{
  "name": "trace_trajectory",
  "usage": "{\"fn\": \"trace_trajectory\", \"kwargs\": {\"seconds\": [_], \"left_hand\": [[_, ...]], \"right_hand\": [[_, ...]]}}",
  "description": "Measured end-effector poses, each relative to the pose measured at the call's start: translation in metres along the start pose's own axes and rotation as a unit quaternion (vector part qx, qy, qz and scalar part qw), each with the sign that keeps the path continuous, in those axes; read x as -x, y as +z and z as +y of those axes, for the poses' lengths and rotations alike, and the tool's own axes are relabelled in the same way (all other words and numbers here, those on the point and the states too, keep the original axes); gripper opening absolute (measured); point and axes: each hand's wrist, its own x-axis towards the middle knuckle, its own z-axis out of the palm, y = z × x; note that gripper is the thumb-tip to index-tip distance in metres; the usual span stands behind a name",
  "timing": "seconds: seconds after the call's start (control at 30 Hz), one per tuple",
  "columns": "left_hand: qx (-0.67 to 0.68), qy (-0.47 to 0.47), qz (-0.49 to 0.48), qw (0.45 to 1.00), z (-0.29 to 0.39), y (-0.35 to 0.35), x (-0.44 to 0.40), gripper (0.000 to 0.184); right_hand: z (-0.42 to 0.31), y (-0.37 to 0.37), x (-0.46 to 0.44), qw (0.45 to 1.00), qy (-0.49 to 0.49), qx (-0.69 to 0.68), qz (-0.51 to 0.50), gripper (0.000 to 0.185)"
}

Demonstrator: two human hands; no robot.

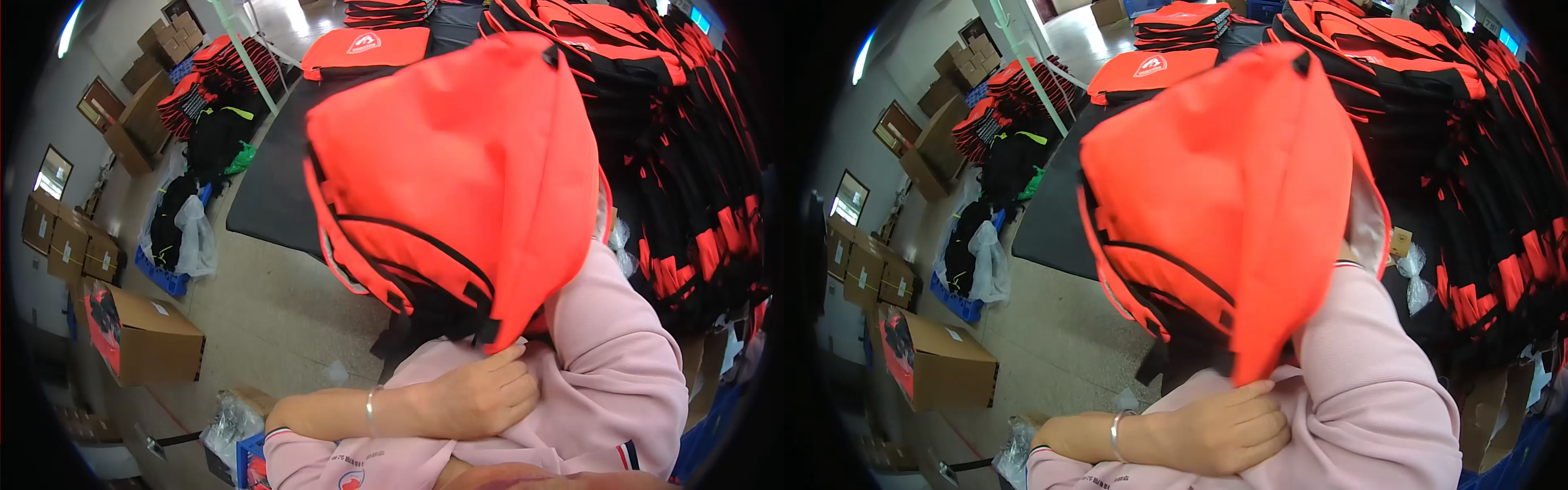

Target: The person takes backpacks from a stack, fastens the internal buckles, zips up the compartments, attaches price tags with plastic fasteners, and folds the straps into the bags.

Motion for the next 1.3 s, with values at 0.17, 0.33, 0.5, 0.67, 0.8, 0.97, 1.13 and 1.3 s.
{"fn": "trace_trajectory", "kwargs": {"seconds": [0.17, 0.33, 0.5, 0.67, 0.8, 0.97, 1.13, 1.3], "left_hand": [[-0.052, -0.052, 0.126, 0.989, -0.023, -0.101, 0.012, 0.015], [-0.377, -0.248, 0.161, 0.878, -0.095, -0.104, -0.002, 0.068], [-0.075, -0.349, 0.115, 0.927, -0.110, -0.027, 0.012, 0.062], [-0.082, -0.345, -0.010, 0.935, -0.089, 0.062, 0.006, 0.021], [-0.062, -0.351, -0.013, 0.934, -0.090, 0.103, 0.010, 0.010], [0.012, -0.369, 0.013, 0.929, -0.077, 0.127, 0.007, 0.017], [0.050, -0.358, -0.045, 0.931, -0.077, 0.110, 0.013, 0.015], [-0.039, -0.194, 0.074, 0.977, -0.060, 0.062, 0.018, 0.009]], "right_hand": [[-0.036, -0.007, 0.007, 0.998, 0.004, -0.066, -0.010, 0.032], [0.013, 0.010, 0.040, 0.978, 0.110, -0.149, -0.092, 0.041], [0.019, -0.016, 0.098, 0.863, 0.321, -0.389, 0.005, 0.036], [0.005, -0.041, 0.116, 0.946, 0.244, -0.203, 0.069, 0.034], [0.037, -0.001, 0.093, 0.968, 0.250, 0.003, -0.026, 0.030], [0.025, 0.075, 0.070, 0.906, 0.277, 0.179, -0.267, 0.054], [0.093, 0.109, 0.087, 0.963, 0.167, -0.013, -0.209, 0.038], [0.042, 0.079, 0.072, 0.965, 0.235, -0.017, -0.116, 0.029]]}}
